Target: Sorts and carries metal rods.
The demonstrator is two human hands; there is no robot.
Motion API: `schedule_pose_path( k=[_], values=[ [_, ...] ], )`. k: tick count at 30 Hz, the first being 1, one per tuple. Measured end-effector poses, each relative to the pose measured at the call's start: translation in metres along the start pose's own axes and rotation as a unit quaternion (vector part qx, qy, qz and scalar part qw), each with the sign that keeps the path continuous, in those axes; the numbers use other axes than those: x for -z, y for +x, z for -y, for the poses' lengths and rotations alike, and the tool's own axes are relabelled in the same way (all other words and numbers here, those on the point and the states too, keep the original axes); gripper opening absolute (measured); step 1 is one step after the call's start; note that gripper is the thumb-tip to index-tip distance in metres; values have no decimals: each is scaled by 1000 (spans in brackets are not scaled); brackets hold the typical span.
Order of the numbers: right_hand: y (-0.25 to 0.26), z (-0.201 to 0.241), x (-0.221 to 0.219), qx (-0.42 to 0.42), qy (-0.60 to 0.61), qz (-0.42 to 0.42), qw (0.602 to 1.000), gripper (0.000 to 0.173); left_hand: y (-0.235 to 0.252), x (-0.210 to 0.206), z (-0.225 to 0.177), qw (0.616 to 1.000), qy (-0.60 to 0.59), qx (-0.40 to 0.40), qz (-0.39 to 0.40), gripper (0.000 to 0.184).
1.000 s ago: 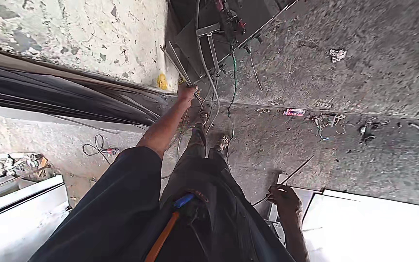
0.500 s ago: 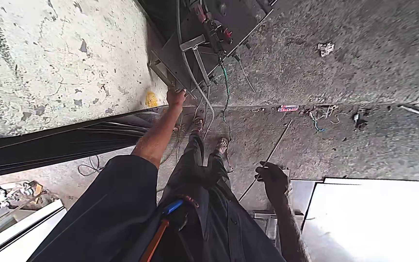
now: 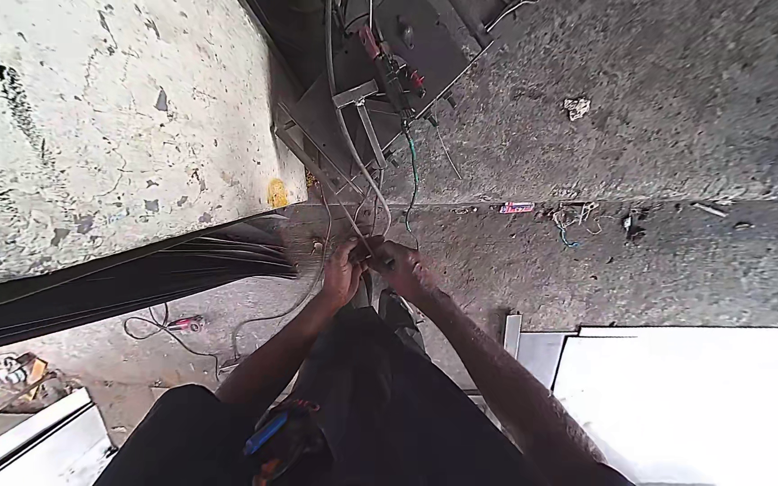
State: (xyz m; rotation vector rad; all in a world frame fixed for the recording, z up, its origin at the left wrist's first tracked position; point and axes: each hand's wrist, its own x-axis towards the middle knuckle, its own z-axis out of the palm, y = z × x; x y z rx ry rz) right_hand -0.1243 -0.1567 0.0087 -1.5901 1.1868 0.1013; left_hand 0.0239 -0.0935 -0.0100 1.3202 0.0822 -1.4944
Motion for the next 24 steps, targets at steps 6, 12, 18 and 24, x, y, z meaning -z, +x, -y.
schedule_pose_path(
  k=[6, 12, 18, 24],
  values=[
    [82, 13, 28, 79, -42, -25, 996, 39, 12, 35, -29, 995, 54, -80, -23, 24],
    [238, 13, 119, -27, -106, -216, 970, 59, -2, 79, -44, 973, 136, -166, -84, 25],
    [310, 21, 120, -98, -196, -174, 960, 72, -33, 119, -18, 958, 224, -139, -111, 26],
    [310, 31, 133, -120, -120, -211, 963, 59, -41, 129, -6, 959, 237, -108, -110, 24]
  ],
)
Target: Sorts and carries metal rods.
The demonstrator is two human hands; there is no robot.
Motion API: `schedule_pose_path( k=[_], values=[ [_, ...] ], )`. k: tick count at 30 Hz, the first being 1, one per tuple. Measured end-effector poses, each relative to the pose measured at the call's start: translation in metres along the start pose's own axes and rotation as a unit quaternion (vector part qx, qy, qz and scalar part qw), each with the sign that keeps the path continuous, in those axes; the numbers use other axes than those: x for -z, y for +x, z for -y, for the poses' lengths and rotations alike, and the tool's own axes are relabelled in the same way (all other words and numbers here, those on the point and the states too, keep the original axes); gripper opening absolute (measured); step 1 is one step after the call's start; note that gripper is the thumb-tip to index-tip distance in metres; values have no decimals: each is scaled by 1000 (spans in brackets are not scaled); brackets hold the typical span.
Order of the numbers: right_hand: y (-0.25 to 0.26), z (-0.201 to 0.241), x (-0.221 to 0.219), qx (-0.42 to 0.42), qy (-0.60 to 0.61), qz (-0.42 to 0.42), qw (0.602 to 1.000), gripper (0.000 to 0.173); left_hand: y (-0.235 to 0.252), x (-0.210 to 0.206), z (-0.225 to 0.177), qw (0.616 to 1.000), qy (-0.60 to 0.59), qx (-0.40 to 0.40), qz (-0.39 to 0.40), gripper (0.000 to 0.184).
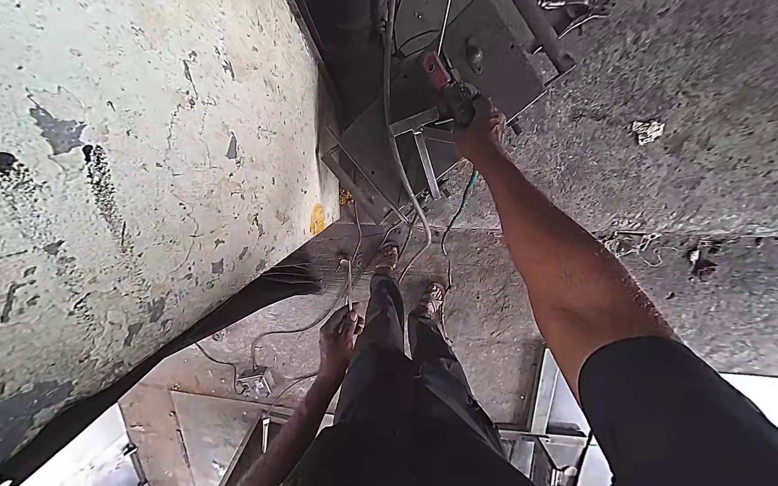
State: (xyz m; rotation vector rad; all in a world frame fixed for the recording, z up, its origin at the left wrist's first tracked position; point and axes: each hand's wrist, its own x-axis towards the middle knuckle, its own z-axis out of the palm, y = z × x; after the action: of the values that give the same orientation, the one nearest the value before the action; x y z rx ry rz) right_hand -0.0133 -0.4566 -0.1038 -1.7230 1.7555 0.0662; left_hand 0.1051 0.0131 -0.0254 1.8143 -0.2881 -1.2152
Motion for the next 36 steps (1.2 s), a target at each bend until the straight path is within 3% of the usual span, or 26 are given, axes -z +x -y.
schedule_pose_path(
  k=[4, 7, 11, 15, 16, 19, 20, 23, 24, 27, 28, 34, 36],
  values=[
    [-60, -32, 24, -8, 22, -60, 998, 61, 5, -7, -4, 1000, 4, -8, 3, 21],
    [-142, -69, 34, -7, 92, -76, 993, 75, 10, -20, -12, 1000, 2, 0, 8, 20],
    [-254, -119, 32, 78, 198, -50, 976, 69, 11, -63, -32, 994, -79, 0, 76, 14],
    [-353, -158, 12, 90, 329, 31, 939, 60, -19, -107, -43, 986, -66, -30, 152, 29],
    [-364, -164, 8, 108, 389, 45, 914, 60, -25, -116, -47, 983, -58, -44, 169, 29],
    [-396, -175, 11, 114, 551, 82, 822, 59, -57, -134, -49, 977, -95, -29, 188, 7],
    [-404, -179, 13, 99, 566, 81, 814, 56, -68, -136, -51, 974, -96, -25, 205, 5],
    [-422, -195, 16, 32, 522, 95, 847, 56, -95, -145, -62, 966, -62, -32, 247, 13],
    [-427, -201, 16, 20, 509, 110, 854, 65, -101, -151, -66, 968, -41, -34, 246, 13],
    [-440, -219, 14, 44, 541, 159, 825, 111, -113, -170, -73, 970, -9, -25, 243, 13],
    [-442, -222, 18, 48, 534, 173, 826, 116, -116, -174, -74, 968, -3, -13, 252, 13],
    [-429, -242, 35, -40, 558, 238, 794, 85, -106, -185, -69, 951, 111, 27, 286, 18],
    [-426, -248, 32, -97, 563, 226, 789, 78, -101, -176, -66, 947, 168, 38, 272, 33]
  ],
)
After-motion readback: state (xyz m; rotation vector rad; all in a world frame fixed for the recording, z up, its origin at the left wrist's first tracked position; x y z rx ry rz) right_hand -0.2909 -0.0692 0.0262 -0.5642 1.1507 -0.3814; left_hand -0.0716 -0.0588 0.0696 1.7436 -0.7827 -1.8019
